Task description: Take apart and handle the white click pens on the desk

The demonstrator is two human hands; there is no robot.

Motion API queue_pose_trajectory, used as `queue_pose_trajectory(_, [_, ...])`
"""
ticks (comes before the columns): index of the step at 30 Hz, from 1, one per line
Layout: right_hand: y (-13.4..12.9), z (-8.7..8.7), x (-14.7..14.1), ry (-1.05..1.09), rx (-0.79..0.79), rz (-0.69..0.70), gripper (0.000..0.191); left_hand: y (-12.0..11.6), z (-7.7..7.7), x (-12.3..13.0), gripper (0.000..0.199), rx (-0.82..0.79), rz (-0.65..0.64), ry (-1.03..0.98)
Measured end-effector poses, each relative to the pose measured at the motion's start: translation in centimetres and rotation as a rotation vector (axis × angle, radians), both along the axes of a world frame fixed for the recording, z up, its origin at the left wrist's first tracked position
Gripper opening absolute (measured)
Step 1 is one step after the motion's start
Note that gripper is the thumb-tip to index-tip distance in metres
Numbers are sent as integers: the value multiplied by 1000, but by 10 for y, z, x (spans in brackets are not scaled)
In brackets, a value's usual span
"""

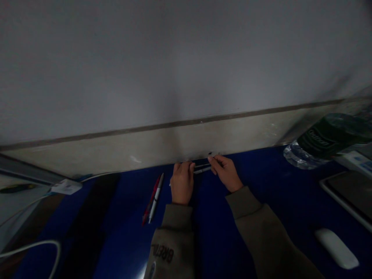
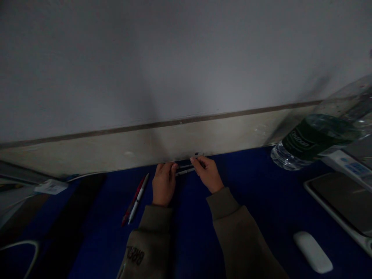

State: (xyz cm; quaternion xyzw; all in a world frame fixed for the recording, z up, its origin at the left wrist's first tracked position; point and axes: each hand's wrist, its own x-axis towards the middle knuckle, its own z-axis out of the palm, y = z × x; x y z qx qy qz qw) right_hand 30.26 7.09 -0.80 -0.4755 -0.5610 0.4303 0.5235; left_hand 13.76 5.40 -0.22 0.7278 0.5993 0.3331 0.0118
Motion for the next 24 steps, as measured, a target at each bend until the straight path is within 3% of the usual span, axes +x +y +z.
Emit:
queue_pose_trajectory(4, [-1,3,0,-4,16,15,36,0,-1,0,31,-11,26,24])
queue_pose_trajectory(11, [-1,2,-1,-28,11,-19,44,0,-1,0,23,-35,1,-48])
queue_pose_trajectory(18, [-1,2,-1,12,10,-12,34,1,2,-1,31,-38,-7,-27])
queue_pose_trajectory(24, [0,3,-2,-3,22,-42,44,2,0,0,23,-55,-11,-69])
